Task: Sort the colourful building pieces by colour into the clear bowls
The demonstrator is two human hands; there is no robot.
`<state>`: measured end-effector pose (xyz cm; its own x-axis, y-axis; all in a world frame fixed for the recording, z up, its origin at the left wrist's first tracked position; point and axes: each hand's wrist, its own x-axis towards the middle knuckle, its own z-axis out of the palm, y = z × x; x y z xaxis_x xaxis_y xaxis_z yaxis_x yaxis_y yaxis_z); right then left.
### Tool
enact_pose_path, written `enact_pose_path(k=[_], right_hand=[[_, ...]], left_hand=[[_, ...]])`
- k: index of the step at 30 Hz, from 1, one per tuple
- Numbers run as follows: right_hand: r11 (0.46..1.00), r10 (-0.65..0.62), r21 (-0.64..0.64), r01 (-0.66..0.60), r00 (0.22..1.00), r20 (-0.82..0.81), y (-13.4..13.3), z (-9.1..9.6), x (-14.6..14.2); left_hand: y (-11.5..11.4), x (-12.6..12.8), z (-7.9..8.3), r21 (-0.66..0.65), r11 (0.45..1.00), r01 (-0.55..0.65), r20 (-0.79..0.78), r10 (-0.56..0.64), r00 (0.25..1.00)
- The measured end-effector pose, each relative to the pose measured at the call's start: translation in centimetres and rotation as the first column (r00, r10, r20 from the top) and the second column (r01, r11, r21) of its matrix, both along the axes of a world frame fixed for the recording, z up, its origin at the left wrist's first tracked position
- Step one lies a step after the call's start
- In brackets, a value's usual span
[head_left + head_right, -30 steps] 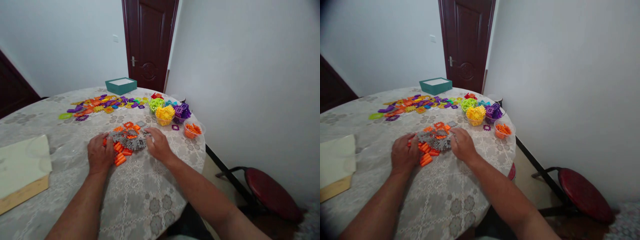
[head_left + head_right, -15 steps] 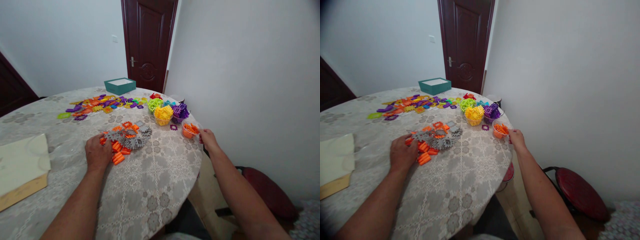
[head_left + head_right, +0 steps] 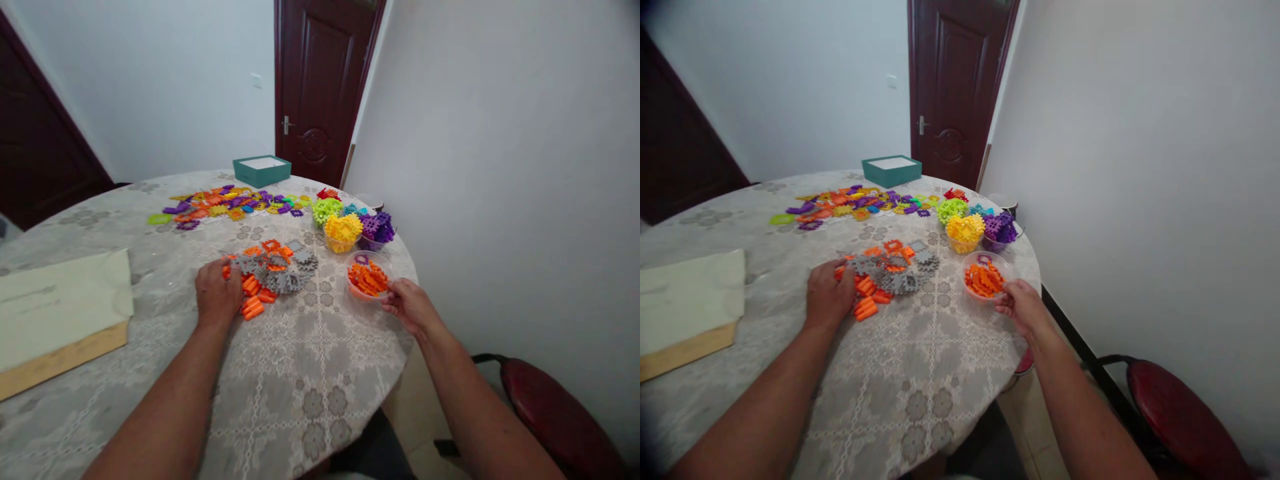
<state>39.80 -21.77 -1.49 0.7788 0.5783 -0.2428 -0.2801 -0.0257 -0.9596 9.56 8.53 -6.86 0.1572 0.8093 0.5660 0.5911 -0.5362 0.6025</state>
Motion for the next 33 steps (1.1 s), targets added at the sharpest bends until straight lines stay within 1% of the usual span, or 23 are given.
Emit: enact_pose_path(k=[2,4,6,7,8,9,10,11,12,13,14,15,16,18,21,24,28,31,33], right_hand=[[0.996,0.092,-0.001,-0.092,0.996,0.022,2.1,0.7,-2.2],[0.988,0.153,-0.007,-0.153,0.983,0.103,5.0,1.5,-4.1],[0.982,0.187,-0.020,-0.188,0.949,0.254,8.5,2.4,-5.5],[0.980,0.197,-0.034,-0.198,0.914,0.354,10.4,2.7,-6.1],[0.978,0.202,-0.059,-0.198,0.859,0.470,12.2,2.9,-6.7],[0.980,0.197,-0.092,-0.178,0.774,0.602,14.0,3.1,-7.2],[0.983,0.184,-0.124,-0.138,0.653,0.734,15.6,3.1,-7.7],[0.985,0.171,-0.146,-0.089,0.510,0.843,17.1,2.9,-8.2],[0.986,0.166,-0.161,-0.043,0.359,0.919,18.3,2.7,-8.7],[0.985,0.171,-0.173,-0.010,0.220,0.960,19.3,2.3,-9.1],[0.982,0.188,-0.190,0.007,0.106,0.976,20.1,1.9,-9.6],[0.976,0.217,-0.217,0.016,0.016,0.976,20.7,1.5,-10.1],[0.968,0.251,-0.250,0.025,-0.054,0.967,21.0,1.0,-10.6],[0.948,0.318,-0.315,0.044,-0.152,0.936,21.1,0.2,-11.4],[0.923,0.384,-0.381,0.061,-0.228,0.894,20.9,-0.5,-12.3],[0.918,0.396,-0.390,0.078,-0.258,0.881,21.0,-0.8,-12.3],[0.933,0.359,-0.341,0.111,-0.248,0.900,22.0,-0.4,-11.3],[0.957,0.286,-0.266,0.113,-0.231,0.930,22.4,0.1,-10.6],[0.974,0.224,-0.210,0.087,-0.224,0.948,22.3,0.4,-10.4]], left_hand=[[-0.3,0.0,0.3,-0.027,1.000,0.006,0.030,-0.005,1.000],[-0.4,0.0,0.5,-0.046,0.999,0.002,0.055,0.001,0.998],[-0.5,0.0,0.5,-0.052,0.999,-0.005,0.067,0.008,0.998],[-0.6,0.0,0.5,-0.052,0.999,-0.004,0.070,0.008,0.998],[-0.6,-0.1,0.5,-0.049,0.999,-0.003,0.073,0.007,0.997],[-0.7,-0.1,0.5,-0.044,0.999,0.001,0.077,0.002,0.997],[-0.8,-0.1,0.5,-0.038,0.999,0.006,0.081,-0.003,0.997],[-0.8,-0.1,0.4,-0.033,0.999,0.009,0.085,-0.006,0.996],[-0.9,0.0,0.4,-0.029,1.000,0.009,0.090,-0.007,0.996],[-1.0,0.0,0.3,-0.030,1.000,0.010,0.093,-0.007,0.996],[-1.0,0.0,0.2,-0.033,0.999,0.010,0.096,-0.007,0.995],[-1.0,0.1,0.2,-0.038,0.999,0.008,0.097,-0.005,0.995],[-1.1,0.1,0.1,-0.040,0.999,0.007,0.095,-0.003,0.995],[-1.1,0.2,-0.1,-0.032,0.999,0.011,0.080,-0.009,0.997],[-1.1,0.3,-0.2,-0.017,1.000,0.010,0.073,-0.009,0.997],[-1.1,0.3,-0.4,-0.019,1.000,-0.001,0.076,0.002,0.997],[-1.1,0.4,-0.4,-0.021,1.000,-0.002,0.085,0.004,0.996],[-1.2,0.3,-0.3,-0.025,1.000,0.007,0.123,-0.004,0.992],[-1.3,0.3,-0.2,-0.032,0.999,0.024,0.141,-0.020,0.990]])
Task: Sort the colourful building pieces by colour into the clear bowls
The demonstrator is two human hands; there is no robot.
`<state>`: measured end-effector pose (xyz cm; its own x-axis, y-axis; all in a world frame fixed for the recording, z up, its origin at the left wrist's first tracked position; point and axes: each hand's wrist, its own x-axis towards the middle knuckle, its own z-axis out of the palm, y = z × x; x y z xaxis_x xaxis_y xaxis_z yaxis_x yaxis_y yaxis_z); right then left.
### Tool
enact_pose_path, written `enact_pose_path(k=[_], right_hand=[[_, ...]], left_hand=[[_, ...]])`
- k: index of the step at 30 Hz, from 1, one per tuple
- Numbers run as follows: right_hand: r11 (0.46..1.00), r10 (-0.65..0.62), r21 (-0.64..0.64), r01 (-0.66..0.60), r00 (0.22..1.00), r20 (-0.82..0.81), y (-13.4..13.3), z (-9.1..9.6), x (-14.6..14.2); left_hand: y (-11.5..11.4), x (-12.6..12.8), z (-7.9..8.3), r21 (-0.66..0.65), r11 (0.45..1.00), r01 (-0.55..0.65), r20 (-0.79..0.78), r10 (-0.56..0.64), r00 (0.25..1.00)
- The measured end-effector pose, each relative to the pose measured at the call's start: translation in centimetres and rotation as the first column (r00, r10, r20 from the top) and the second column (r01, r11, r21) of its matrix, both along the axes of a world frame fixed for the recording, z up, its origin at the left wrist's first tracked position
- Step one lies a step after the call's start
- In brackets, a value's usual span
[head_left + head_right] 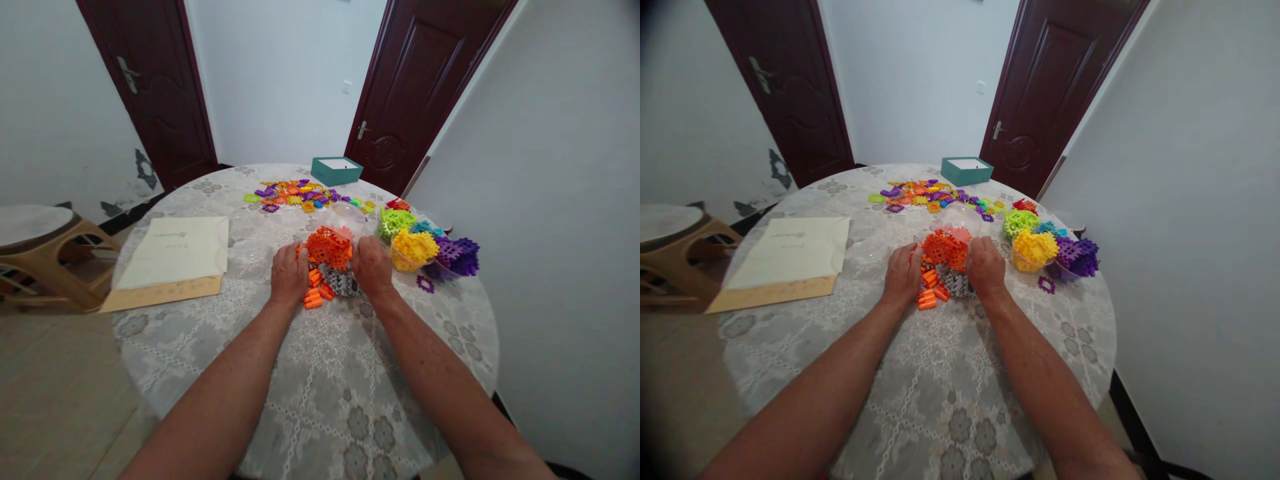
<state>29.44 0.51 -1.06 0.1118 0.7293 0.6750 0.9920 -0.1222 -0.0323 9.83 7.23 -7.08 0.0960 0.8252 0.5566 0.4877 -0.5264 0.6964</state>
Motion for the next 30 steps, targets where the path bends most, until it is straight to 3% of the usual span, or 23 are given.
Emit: enact_pose_path(k=[7,15,19,22,25,27,30], right_hand=[[0.985,0.104,0.146,-0.095,0.993,-0.056,-1.9,0.4,-0.4],[0.967,0.124,0.245,-0.067,0.966,-0.225,-3.4,1.5,0.3],[0.964,0.106,0.266,-0.018,0.941,-0.321,-5.9,1.6,1.1],[0.956,0.129,0.292,0.045,0.825,-0.551,-9.1,1.7,1.8],[0.934,0.180,0.325,0.147,0.591,-0.786,-13.2,2.0,3.3],[0.917,0.180,0.322,0.236,0.478,-0.860,-16.1,2.0,5.1],[0.890,0.123,0.272,0.366,0.382,-0.916,-20.2,1.4,8.9]], left_hand=[[0.1,0.0,0.0,0.000,1.000,-0.012,-0.012,0.012,1.000],[-0.1,-0.2,0.7,0.042,0.999,-0.018,-0.019,0.019,1.000],[-0.6,-0.3,1.3,0.094,0.995,-0.021,-0.040,0.025,0.999],[-1.5,-0.1,1.9,0.171,0.984,0.058,-0.178,-0.027,0.984],[-2.3,0.0,2.3,0.224,0.949,0.223,-0.363,-0.131,0.922],[-2.5,0.1,2.5,0.235,0.926,0.295,-0.424,-0.175,0.889],[-2.2,-0.1,2.6,0.246,0.919,0.309,-0.429,-0.182,0.885]])
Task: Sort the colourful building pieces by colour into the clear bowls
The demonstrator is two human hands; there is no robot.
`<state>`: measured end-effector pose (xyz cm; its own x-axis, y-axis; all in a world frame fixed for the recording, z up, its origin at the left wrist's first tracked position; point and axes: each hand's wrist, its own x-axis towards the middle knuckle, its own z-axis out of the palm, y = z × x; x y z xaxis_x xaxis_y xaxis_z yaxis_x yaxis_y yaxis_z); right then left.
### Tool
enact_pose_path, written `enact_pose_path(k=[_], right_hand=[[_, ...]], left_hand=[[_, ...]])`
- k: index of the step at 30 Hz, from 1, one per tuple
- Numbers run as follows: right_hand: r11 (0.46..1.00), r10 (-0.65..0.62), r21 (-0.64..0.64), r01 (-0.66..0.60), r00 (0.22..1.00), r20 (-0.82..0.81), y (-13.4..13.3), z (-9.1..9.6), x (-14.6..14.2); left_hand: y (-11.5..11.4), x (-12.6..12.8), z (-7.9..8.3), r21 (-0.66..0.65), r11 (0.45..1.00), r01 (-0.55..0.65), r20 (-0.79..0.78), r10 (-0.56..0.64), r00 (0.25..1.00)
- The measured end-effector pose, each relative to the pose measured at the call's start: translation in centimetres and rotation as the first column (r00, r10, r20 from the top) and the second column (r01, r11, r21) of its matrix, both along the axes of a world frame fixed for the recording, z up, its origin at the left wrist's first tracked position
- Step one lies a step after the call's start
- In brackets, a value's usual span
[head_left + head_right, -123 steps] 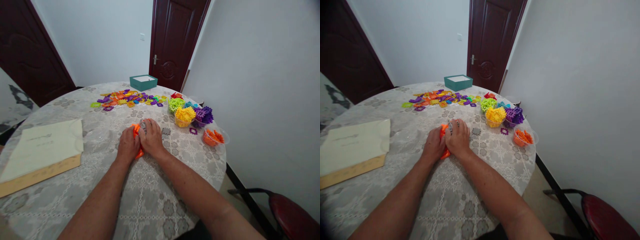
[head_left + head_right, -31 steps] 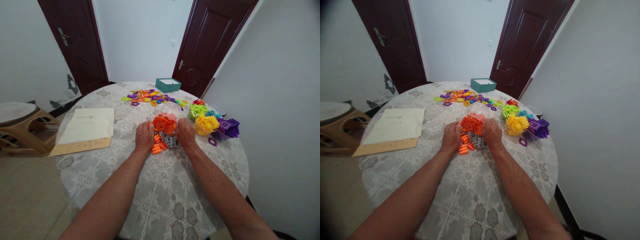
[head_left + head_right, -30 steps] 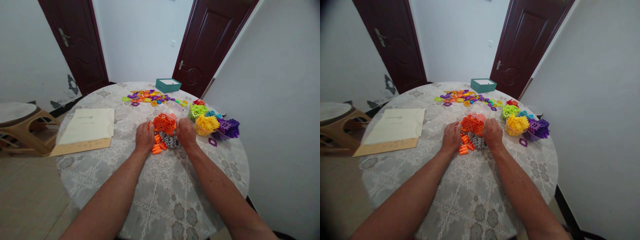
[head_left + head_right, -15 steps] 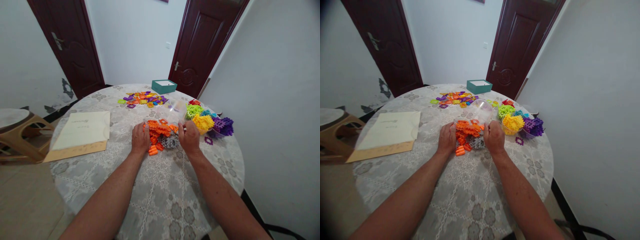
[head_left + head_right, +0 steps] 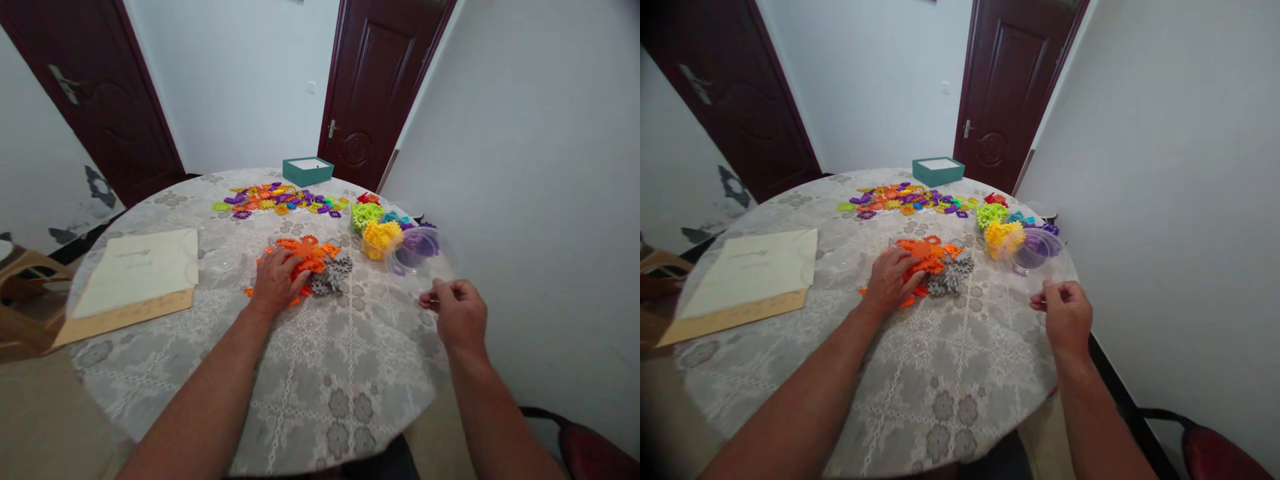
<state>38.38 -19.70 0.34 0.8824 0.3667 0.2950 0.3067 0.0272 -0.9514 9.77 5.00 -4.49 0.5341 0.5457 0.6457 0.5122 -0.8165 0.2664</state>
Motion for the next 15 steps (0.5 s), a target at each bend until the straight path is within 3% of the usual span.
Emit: enact_pose_path(k=[4,7,11,15], right_hand=[[0.996,-0.045,0.062,0.062,0.968,-0.246,-3.9,-1.6,5.1],[0.989,-0.039,0.111,0.094,0.908,-0.418,-5.3,-2.5,7.6],[0.983,-0.060,0.113,0.145,0.836,-0.546,-5.3,-3.0,9.3],[0.981,-0.075,0.098,0.166,0.798,-0.598,-4.3,-3.6,10.2]], left_hand=[[0.8,-0.5,0.0,0.046,0.998,-0.038,-0.022,0.039,0.999],[1.4,-0.8,-0.3,0.078,0.986,-0.148,-0.002,0.149,0.989],[2.1,-1.2,-0.8,0.085,0.967,-0.240,0.038,0.237,0.971],[2.3,-1.4,-1.0,0.078,0.969,-0.233,0.096,0.225,0.970]])
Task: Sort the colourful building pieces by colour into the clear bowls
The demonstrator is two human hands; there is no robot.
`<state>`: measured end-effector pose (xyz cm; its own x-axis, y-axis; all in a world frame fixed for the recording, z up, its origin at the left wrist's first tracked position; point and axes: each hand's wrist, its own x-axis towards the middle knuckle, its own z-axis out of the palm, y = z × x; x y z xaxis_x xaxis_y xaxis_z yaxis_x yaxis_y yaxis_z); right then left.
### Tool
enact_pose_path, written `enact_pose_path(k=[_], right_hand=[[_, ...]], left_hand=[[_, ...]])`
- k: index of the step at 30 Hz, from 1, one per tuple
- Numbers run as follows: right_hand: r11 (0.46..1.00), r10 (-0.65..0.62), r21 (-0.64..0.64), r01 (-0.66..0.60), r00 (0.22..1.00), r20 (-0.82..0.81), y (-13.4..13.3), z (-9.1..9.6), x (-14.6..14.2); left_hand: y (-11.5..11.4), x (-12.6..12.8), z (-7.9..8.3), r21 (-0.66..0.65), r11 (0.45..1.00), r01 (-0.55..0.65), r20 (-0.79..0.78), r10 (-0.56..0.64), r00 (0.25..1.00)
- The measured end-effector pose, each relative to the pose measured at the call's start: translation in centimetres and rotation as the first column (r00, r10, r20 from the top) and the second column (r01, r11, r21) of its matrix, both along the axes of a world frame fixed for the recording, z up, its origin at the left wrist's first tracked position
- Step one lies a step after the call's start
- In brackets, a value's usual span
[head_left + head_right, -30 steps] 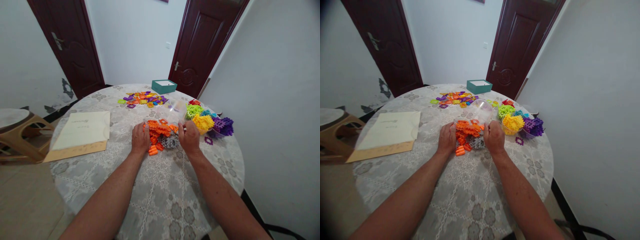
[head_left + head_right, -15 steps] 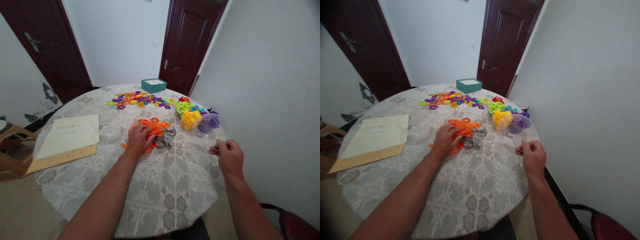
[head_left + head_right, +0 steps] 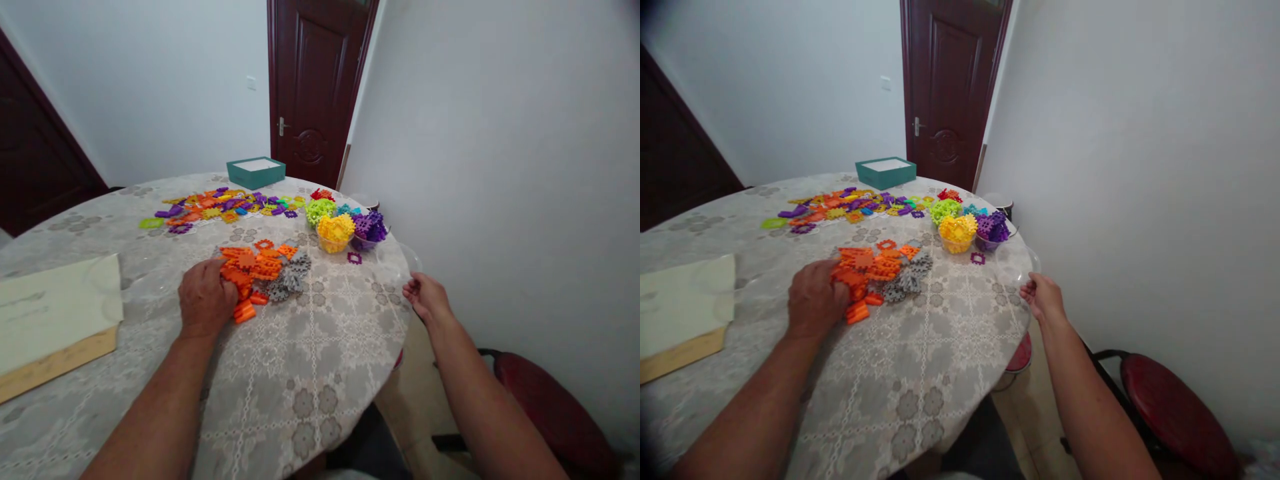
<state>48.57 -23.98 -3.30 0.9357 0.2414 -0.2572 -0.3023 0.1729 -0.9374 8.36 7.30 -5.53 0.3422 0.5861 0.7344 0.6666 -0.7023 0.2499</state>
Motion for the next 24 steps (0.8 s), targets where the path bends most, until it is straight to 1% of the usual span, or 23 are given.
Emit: enact_pose_path(k=[5,8,10,12,13,14,15,17,18,20,22,24], right_hand=[[1.000,0.002,0.007,-0.002,1.000,-0.027,1.1,-0.5,0.5],[0.999,-0.007,0.035,0.009,0.999,-0.043,1.0,-0.7,0.0],[0.997,-0.040,0.063,0.043,0.998,-0.054,0.7,-1.0,-1.1],[0.994,-0.073,0.087,0.072,0.997,0.006,0.4,-1.5,-3.1],[0.994,-0.060,0.091,0.054,0.996,0.068,0.5,-1.6,-4.3],[0.996,-0.014,0.085,0.003,0.990,0.138,0.8,-1.7,-5.6],[0.994,0.079,0.054,-0.091,0.979,0.186,1.3,-1.7,-6.8],[0.953,0.301,-0.039,-0.300,0.933,0.199,3.3,-1.1,-8.7],[0.934,0.357,-0.059,-0.353,0.914,0.193,4.7,-0.6,-9.2],[0.929,0.371,-0.047,-0.368,0.917,0.145,8.1,0.4,-9.4],[0.942,0.337,0.002,-0.337,0.941,0.028,11.6,1.4,-8.6],[0.951,0.310,0.008,-0.310,0.950,-0.021,14.6,1.8,-7.4]], left_hand=[[0.1,-0.1,-0.1,0.038,0.992,0.117,0.066,-0.119,0.991],[0.1,0.1,-0.1,0.045,0.991,0.130,0.109,-0.134,0.985],[0.1,0.3,0.0,0.045,0.991,0.126,0.109,-0.130,0.986],[0.0,0.4,0.1,0.041,0.992,0.122,0.092,-0.125,0.988],[-0.1,0.5,0.2,0.039,0.992,0.120,0.082,-0.123,0.989],[-0.1,0.5,0.2,0.036,0.993,0.117,0.077,-0.119,0.990],[-0.1,0.5,0.2,0.031,0.993,0.111,0.073,-0.113,0.991],[-0.1,0.6,0.1,0.015,0.995,0.100,0.063,-0.100,0.993],[-0.1,0.6,0.1,0.002,0.995,0.096,0.057,-0.096,0.994],[-0.1,0.5,-0.1,-0.027,0.995,0.097,0.043,-0.096,0.994],[-0.1,0.5,-0.2,-0.046,0.994,0.101,0.038,-0.099,0.994],[-0.1,0.5,-0.2,-0.048,0.994,0.097,0.049,-0.095,0.994]])
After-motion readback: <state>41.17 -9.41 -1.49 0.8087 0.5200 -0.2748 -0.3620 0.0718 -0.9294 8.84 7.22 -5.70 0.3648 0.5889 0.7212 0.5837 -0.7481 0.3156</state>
